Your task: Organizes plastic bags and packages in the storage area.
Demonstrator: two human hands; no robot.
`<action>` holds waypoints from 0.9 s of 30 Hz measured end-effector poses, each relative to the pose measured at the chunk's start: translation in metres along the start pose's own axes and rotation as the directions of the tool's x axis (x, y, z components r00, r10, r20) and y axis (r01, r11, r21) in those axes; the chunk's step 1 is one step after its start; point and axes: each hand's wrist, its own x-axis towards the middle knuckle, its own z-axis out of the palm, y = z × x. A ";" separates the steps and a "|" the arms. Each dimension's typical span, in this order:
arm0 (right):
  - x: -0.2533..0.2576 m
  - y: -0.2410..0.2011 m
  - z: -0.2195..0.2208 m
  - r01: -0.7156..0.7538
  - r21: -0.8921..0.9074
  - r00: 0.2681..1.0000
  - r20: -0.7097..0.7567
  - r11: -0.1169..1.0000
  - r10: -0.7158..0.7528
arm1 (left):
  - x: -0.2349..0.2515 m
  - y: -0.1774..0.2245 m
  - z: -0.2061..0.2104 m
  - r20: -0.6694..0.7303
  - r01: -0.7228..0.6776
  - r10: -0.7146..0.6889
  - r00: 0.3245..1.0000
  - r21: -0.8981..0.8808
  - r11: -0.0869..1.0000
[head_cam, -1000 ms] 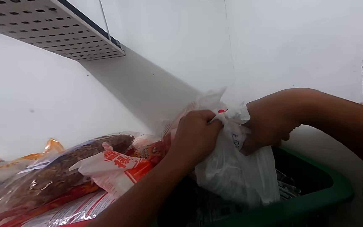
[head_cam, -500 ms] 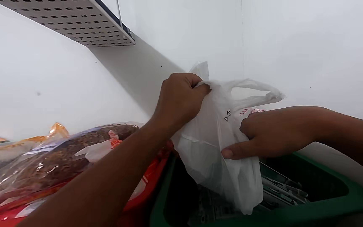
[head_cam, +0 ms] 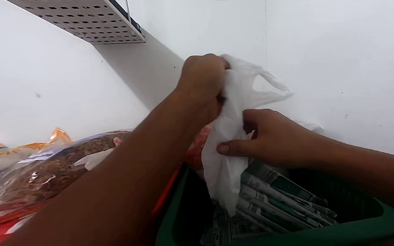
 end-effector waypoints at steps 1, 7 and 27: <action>0.002 0.002 0.002 -0.006 0.089 1.000 -0.007 0.996 0.007 | -0.009 -0.001 0.004 0.123 -0.012 0.020 0.992 -0.065 0.998; -0.003 0.013 0.014 0.094 0.527 0.962 -0.266 0.845 0.059 | -0.043 -0.029 -0.018 0.510 -0.512 0.435 0.742 0.012 0.859; -0.010 -0.006 -0.006 -0.137 0.486 0.990 0.086 0.863 0.109 | -0.044 -0.050 -0.075 0.461 -0.341 0.236 0.856 0.159 0.927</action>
